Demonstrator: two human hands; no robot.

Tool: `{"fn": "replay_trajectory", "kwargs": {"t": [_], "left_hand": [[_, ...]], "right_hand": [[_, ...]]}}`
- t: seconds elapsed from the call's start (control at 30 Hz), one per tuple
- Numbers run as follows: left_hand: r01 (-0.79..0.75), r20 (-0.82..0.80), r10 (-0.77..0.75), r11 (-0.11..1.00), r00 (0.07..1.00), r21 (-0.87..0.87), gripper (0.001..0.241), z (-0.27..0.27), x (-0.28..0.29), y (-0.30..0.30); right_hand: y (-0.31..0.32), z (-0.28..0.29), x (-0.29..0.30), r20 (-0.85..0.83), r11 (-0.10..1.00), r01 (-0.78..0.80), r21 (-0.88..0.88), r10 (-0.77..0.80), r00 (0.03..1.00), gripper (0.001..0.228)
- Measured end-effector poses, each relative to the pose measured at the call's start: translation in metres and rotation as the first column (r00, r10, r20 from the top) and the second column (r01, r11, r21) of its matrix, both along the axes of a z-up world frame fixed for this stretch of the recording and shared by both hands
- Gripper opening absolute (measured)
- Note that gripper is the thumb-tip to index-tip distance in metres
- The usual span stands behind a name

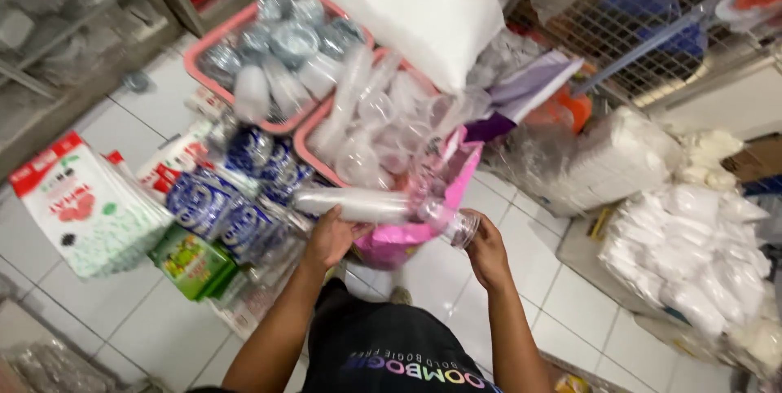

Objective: The person picks up a stack of plastic cups and a plastic container, placing them into a pink bag and a pink basket. They then retrieve a long stack of plastic cups from a shelf and add it to the bag.

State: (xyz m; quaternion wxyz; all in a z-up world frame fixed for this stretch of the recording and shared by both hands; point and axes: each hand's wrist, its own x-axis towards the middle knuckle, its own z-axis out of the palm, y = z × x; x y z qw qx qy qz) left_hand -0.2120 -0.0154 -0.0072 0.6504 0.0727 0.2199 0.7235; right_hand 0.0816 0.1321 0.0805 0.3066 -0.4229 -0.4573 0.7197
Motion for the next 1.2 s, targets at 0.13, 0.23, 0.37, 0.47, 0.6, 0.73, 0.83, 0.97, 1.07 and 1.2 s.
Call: {"fn": "replay_trajectory", "kwargs": {"t": [0.13,0.23,0.37,0.47,0.6,0.73,0.83,0.97,1.07,1.2], "left_hand": [[0.209,0.073,-0.208,0.978,0.975,0.000,0.077,0.006,0.083,0.027],[0.331,0.059,-0.332,0.943,0.942,0.013,0.078,0.002,0.142,0.035],[0.304,-0.028,-0.307,0.949,0.951,-0.081,0.073,-0.009,0.200,0.037],[0.237,-0.001,-0.240,0.959,0.971,-0.156,0.071,-0.016,0.207,0.026],[0.113,0.103,-0.090,0.963,0.991,-0.244,0.070,-0.027,0.193,-0.001],[-0.045,0.109,0.077,0.962,0.991,-0.271,0.065,-0.036,0.170,-0.022],[-0.196,0.059,0.214,0.955,0.975,-0.222,0.066,-0.039,0.140,-0.043],[-0.351,0.008,0.362,0.909,0.932,-0.226,0.074,-0.029,0.094,-0.076],[-0.445,-0.049,0.446,0.868,0.894,-0.221,0.079,-0.018,0.056,-0.104],[-0.546,-0.031,0.558,0.799,0.830,-0.252,0.079,-0.012,0.007,-0.129]], "right_hand": [[-0.018,-0.008,0.082,0.089,1.000,-0.005,-0.020,0.007,0.996,0.041],[-0.023,-0.021,0.120,0.199,0.999,0.043,-0.026,-0.037,0.979,0.039],[-0.032,-0.035,0.140,0.314,0.996,0.026,0.080,-0.050,0.948,0.042],[-0.028,-0.032,0.145,0.356,0.995,-0.065,-0.075,0.088,0.931,0.043],[-0.003,-0.040,0.130,0.357,0.944,-0.308,-0.119,0.331,0.874,0.041],[0.020,-0.059,0.080,0.246,0.945,-0.325,-0.035,0.324,0.913,0.033],[0.024,-0.070,0.022,0.204,0.937,-0.344,0.060,0.326,0.923,0.029],[0.020,-0.059,-0.066,0.326,0.833,-0.449,0.322,0.348,0.879,0.028],[0.010,-0.038,-0.135,0.355,0.770,-0.439,0.463,0.293,0.888,0.021],[0.009,-0.024,-0.224,0.373,0.558,-0.442,0.703,0.241,0.896,0.019]]}}
